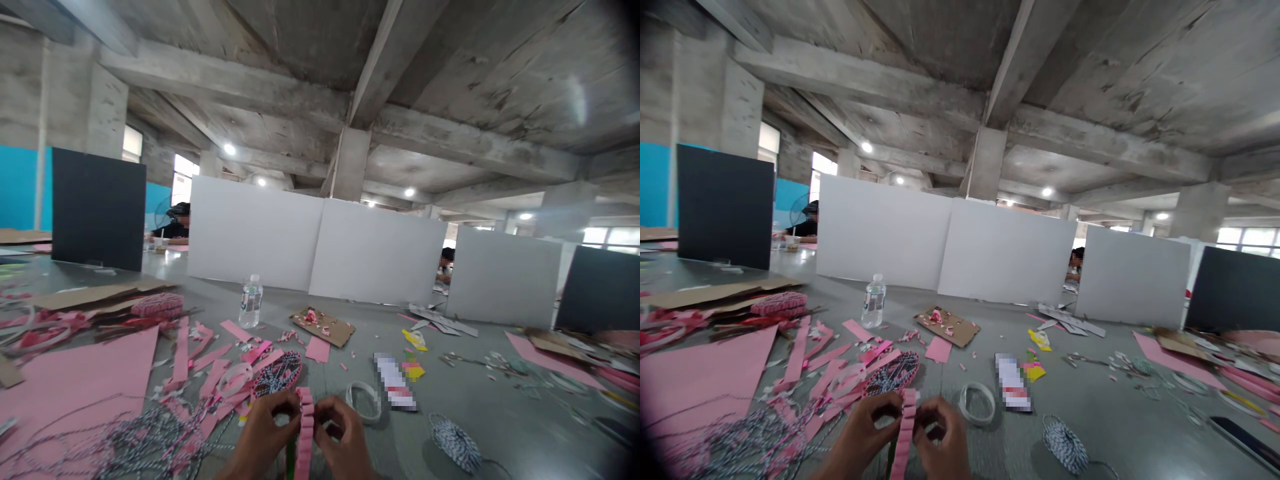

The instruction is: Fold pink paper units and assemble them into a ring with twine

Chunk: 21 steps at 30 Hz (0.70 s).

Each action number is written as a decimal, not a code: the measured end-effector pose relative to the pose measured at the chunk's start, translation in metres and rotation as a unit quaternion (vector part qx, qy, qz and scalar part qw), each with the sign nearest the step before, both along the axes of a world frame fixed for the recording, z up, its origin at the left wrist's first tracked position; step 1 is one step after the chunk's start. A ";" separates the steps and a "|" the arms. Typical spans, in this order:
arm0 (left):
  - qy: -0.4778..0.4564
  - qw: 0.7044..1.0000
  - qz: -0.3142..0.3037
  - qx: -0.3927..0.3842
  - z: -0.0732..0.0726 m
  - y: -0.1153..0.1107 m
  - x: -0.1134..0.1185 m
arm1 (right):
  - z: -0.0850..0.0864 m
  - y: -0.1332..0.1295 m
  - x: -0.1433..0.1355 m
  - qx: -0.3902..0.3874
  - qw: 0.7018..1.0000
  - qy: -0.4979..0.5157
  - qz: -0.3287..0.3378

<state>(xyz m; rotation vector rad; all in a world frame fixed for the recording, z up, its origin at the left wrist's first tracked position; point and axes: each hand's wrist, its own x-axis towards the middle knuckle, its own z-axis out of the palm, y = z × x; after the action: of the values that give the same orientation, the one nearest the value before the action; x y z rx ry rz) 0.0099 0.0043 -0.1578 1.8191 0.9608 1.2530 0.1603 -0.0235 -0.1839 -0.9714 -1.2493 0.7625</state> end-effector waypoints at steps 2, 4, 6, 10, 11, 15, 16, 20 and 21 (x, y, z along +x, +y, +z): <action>0.023 0.999 0.029 0.024 0.001 -0.001 0.000 | -0.002 0.001 0.002 0.009 0.999 0.020 0.025; 0.050 0.997 0.042 0.045 0.002 -0.003 0.001 | -0.004 0.003 0.005 0.004 0.998 0.021 0.059; 0.067 0.995 0.037 0.063 0.003 -0.006 0.001 | -0.005 0.005 0.009 -0.015 0.996 0.009 0.084; 0.078 0.992 0.020 0.096 0.004 -0.010 0.000 | -0.003 0.008 0.013 -0.036 0.996 -0.005 0.086; 0.083 0.991 0.017 0.104 0.003 -0.011 0.000 | -0.003 0.008 0.013 -0.038 0.996 -0.007 0.084; 0.122 0.984 0.013 0.128 0.001 -0.013 0.001 | -0.001 0.007 0.009 -0.053 0.997 -0.010 0.051; 0.129 0.983 0.011 0.132 0.000 -0.013 0.001 | -0.001 0.006 0.008 -0.056 0.997 -0.011 0.042; 0.144 0.980 0.011 0.136 -0.003 -0.013 0.003 | -0.001 0.005 0.003 -0.026 1.000 0.004 0.001; 0.145 0.980 0.014 0.135 -0.004 -0.012 0.003 | -0.001 0.004 0.002 -0.019 1.000 0.007 -0.011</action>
<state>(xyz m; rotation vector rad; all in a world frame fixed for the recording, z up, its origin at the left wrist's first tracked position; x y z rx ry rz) 0.0127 -0.0077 -0.1614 2.2554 1.0113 1.2034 0.1623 -0.0193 -0.1852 -1.0072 -1.2135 0.7780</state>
